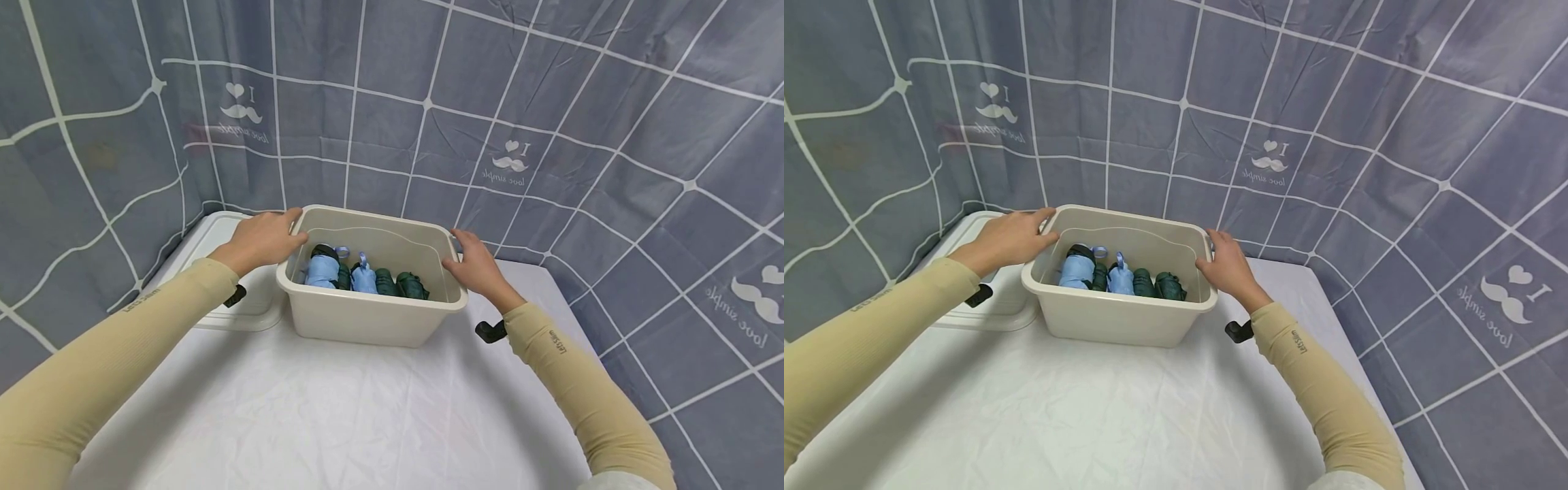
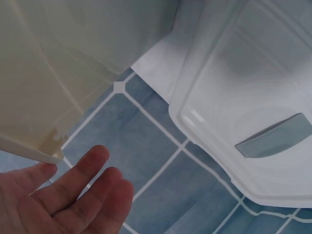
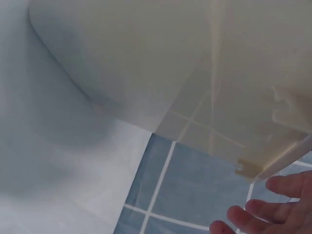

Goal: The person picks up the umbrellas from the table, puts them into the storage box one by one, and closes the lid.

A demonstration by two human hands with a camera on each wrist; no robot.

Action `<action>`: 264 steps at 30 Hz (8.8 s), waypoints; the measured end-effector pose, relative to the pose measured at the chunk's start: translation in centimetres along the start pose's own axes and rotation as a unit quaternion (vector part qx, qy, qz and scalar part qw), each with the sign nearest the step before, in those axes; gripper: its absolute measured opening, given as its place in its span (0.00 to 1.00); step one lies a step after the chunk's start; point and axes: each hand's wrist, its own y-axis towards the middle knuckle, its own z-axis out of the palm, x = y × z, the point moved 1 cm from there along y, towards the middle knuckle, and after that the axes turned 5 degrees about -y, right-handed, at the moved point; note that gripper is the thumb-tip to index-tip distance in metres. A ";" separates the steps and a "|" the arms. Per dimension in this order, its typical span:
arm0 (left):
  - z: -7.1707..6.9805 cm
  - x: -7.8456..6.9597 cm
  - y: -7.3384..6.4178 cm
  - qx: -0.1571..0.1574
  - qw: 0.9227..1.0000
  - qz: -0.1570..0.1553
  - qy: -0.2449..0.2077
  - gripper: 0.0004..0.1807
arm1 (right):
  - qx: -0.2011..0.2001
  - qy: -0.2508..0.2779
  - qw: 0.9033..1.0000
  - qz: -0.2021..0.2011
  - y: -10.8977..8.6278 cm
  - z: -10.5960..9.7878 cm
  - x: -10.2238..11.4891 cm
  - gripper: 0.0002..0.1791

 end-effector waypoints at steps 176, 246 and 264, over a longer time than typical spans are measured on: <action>-11.0 1.6 3.0 -0.004 0.984 -0.070 -0.166 0.36 | 0.043 0.145 0.986 0.075 -1.0 0.2 -0.6 0.40; -1.2 -14.5 6.0 0.230 0.950 0.197 -0.081 0.34 | 0.012 0.285 0.953 0.100 -3.8 0.0 -0.9 0.32; -0.8 -14.0 5.8 0.225 0.949 0.203 -0.084 0.34 | 0.010 0.302 0.949 0.088 -4.3 1.0 -0.6 0.32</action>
